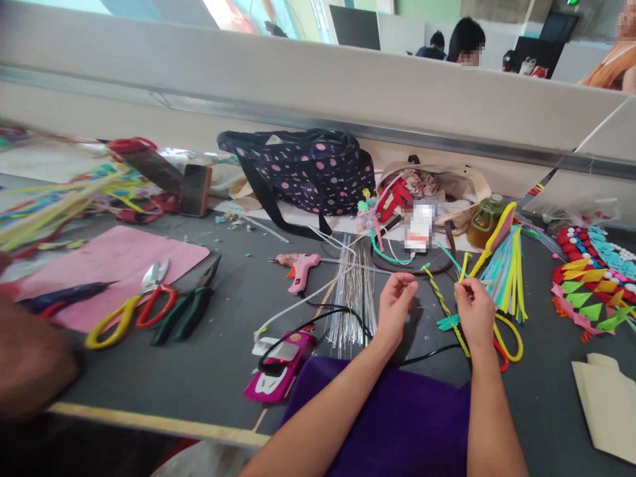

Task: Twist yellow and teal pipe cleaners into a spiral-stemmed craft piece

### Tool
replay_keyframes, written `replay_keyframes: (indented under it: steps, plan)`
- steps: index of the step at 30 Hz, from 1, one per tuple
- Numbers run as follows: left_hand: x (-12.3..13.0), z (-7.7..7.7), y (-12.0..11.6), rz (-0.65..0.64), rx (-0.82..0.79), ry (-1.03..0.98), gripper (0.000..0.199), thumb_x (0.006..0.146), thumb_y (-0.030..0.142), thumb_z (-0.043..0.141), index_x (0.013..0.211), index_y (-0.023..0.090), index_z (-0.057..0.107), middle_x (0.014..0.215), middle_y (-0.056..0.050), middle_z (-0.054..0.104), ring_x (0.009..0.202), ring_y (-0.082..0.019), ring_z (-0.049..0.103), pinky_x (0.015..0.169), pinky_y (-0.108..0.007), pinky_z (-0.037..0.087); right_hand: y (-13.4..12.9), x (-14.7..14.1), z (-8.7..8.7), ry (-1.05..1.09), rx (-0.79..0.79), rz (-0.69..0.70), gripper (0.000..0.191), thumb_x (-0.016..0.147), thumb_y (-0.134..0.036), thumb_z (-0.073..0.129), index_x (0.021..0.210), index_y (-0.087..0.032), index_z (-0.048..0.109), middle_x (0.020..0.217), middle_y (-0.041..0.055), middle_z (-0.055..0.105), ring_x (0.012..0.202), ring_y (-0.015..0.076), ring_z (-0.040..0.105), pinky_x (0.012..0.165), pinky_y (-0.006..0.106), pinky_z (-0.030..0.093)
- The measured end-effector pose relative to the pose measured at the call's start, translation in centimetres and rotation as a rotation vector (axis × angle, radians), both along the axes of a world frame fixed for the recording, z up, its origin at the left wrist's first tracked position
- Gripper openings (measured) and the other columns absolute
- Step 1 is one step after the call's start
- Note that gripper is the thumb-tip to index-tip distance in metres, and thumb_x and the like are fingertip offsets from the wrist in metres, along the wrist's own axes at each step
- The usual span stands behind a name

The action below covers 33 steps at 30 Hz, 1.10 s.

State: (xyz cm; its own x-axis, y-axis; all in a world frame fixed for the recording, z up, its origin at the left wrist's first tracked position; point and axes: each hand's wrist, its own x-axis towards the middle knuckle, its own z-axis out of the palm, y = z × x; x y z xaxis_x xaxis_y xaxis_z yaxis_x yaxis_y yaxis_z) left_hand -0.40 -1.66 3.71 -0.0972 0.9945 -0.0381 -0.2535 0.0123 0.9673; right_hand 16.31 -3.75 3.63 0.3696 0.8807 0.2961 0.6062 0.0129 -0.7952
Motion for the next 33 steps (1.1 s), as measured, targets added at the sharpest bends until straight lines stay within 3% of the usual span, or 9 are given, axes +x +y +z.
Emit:
replay_keyframes:
  steps: [2, 6, 8, 12, 15, 19, 26, 29, 33]
  plan:
    - [0.2, -0.2, -0.5, -0.202, -0.003, 0.101, 0.026, 0.079, 0.042, 0.064, 0.073, 0.017, 0.063, 0.063, 0.001, 0.057, 0.054, -0.009, 0.048, 0.052, -0.02, 0.035, 0.1, 0.1, 0.1, 0.118, 0.035, -0.003, 0.03, 0.082, -0.049, 0.06, 0.08, -0.019, 0.062, 0.073, 0.0012, 0.064, 0.066, 0.0152, 0.056, 0.066, 0.027, 0.045]
    - [0.8, -0.8, -1.8, -0.778, -0.104, 0.33, 0.044, 0.08, 0.055, 0.059, 0.065, 0.014, 0.067, 0.059, -0.003, 0.063, 0.056, -0.013, 0.057, 0.054, -0.022, 0.04, 0.2, -0.2, 0.7, 0.56, 0.173, -0.068, 0.033, 0.072, -0.048, 0.073, 0.078, -0.018, 0.061, 0.069, -0.0008, 0.063, 0.062, 0.0125, 0.058, 0.061, 0.025, 0.048]
    - [1.4, -1.2, -2.4, -0.853, -0.176, 0.312, 0.043, 0.075, 0.056, 0.064, 0.073, 0.013, 0.07, 0.067, -0.004, 0.067, 0.062, -0.015, 0.06, 0.054, -0.022, 0.042, 0.2, -0.5, 1.3, 0.781, 0.236, -0.085, 0.033, 0.068, -0.044, 0.078, 0.076, -0.018, 0.06, 0.066, -0.0026, 0.062, 0.058, 0.0103, 0.058, 0.059, 0.023, 0.049]
    - [2.3, -1.3, -2.8, -0.796, -0.348, -0.133, 0.048, 0.067, 0.049, 0.076, 0.099, 0.014, 0.069, 0.089, -0.008, 0.069, 0.08, -0.017, 0.064, 0.062, -0.024, 0.05, -0.1, -1.1, 2.5, 1.026, 0.277, -0.057, 0.033, 0.066, -0.041, 0.081, 0.077, -0.019, 0.058, 0.064, -0.0049, 0.061, 0.054, 0.0086, 0.058, 0.057, 0.024, 0.053]
    - [2.3, -1.1, -2.5, -0.801, -0.477, -0.431, 0.046, 0.067, 0.042, 0.08, 0.101, 0.013, 0.068, 0.093, -0.01, 0.069, 0.082, -0.017, 0.066, 0.074, -0.03, 0.053, -0.3, -1.5, 3.0, 1.067, 0.305, -0.049, 0.032, 0.068, -0.04, 0.08, 0.077, -0.019, 0.059, 0.066, -0.005, 0.062, 0.054, 0.008, 0.058, 0.059, 0.024, 0.055]
    - [1.8, -0.8, -2.2, -0.802, -0.546, -0.611, 0.044, 0.065, 0.035, 0.084, 0.098, 0.012, 0.066, 0.086, -0.008, 0.07, 0.075, -0.015, 0.067, 0.079, -0.031, 0.054, -0.5, -2.2, 3.1, 1.051, 0.315, 0.0, 0.031, 0.07, -0.04, 0.079, 0.078, -0.019, 0.059, 0.068, -0.0052, 0.062, 0.056, 0.0073, 0.058, 0.059, 0.023, 0.053]
    - [1.3, 0.6, -1.9, -0.553, -0.34, -0.501, 0.046, 0.053, 0.028, 0.091, 0.085, 0.013, 0.063, 0.071, 0.001, 0.064, 0.06, -0.012, 0.063, 0.061, -0.026, 0.054, -0.8, -2.9, 3.3, 1.005, 0.232, 0.074, 0.026, 0.07, -0.037, 0.079, 0.083, -0.02, 0.064, 0.074, -0.0038, 0.063, 0.062, 0.0094, 0.059, 0.057, 0.023, 0.05]
    - [0.7, 1.5, -1.5, -0.457, -0.243, -0.382, 0.042, 0.051, 0.028, 0.09, 0.078, 0.011, 0.064, 0.071, 0.001, 0.062, 0.057, -0.009, 0.059, 0.058, -0.024, 0.052, -0.7, -3.0, 3.2, 0.957, 0.136, 0.049, 0.028, 0.067, -0.037, 0.08, 0.084, -0.019, 0.068, 0.074, -0.0021, 0.065, 0.062, 0.0102, 0.058, 0.056, 0.023, 0.047]
    - [-0.3, 2.2, -0.8, -0.4, -0.164, -0.296, 0.037, 0.054, 0.027, 0.088, 0.079, 0.011, 0.066, 0.071, 0.0, 0.063, 0.058, -0.009, 0.06, 0.059, -0.022, 0.05, -0.5, -3.1, 2.8, 0.927, 0.132, -0.023, 0.028, 0.062, -0.037, 0.083, 0.076, -0.017, 0.069, 0.077, 0.0, 0.066, 0.064, 0.0107, 0.058, 0.053, 0.022, 0.043]
